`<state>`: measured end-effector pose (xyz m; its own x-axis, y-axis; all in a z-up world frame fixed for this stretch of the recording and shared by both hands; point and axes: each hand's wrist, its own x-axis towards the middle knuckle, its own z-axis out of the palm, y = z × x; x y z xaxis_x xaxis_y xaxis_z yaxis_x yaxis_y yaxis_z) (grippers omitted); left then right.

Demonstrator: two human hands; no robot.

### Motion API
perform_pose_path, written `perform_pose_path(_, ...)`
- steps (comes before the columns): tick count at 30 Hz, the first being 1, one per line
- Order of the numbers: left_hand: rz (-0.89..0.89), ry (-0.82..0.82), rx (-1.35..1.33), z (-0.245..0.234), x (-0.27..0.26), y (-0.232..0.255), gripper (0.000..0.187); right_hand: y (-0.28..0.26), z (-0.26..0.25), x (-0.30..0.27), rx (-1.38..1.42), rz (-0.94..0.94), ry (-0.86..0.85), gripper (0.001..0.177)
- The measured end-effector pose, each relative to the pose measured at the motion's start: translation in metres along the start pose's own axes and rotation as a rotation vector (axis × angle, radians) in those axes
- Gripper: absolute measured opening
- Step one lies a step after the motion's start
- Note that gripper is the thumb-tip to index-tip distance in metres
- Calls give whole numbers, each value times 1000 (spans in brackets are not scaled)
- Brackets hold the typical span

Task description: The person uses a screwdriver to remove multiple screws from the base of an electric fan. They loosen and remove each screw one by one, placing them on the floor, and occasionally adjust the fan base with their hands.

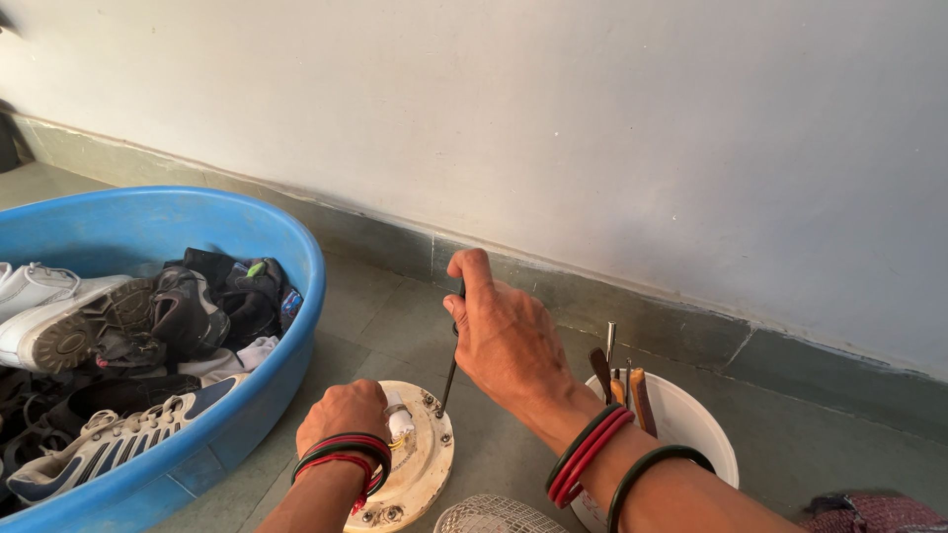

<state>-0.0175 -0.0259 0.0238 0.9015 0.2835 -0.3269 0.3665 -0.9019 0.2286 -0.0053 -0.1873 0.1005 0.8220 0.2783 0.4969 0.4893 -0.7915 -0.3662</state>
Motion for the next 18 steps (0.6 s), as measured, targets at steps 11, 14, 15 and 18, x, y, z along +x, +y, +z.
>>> perform_pose_path(11,13,32,-9,1,1,-1,22,0,3,1,0,-47,21,26)
perform_pose_path(14,12,24,4,0,0,0,23,-2,6,-3,20,-87,53,27)
perform_pose_path(15,12,12,8,0,-1,0,23,-2,7,-4,26,-107,72,27)
perform_pose_path(18,11,5,12,-2,0,2,24,-1,7,-6,27,-141,83,28)
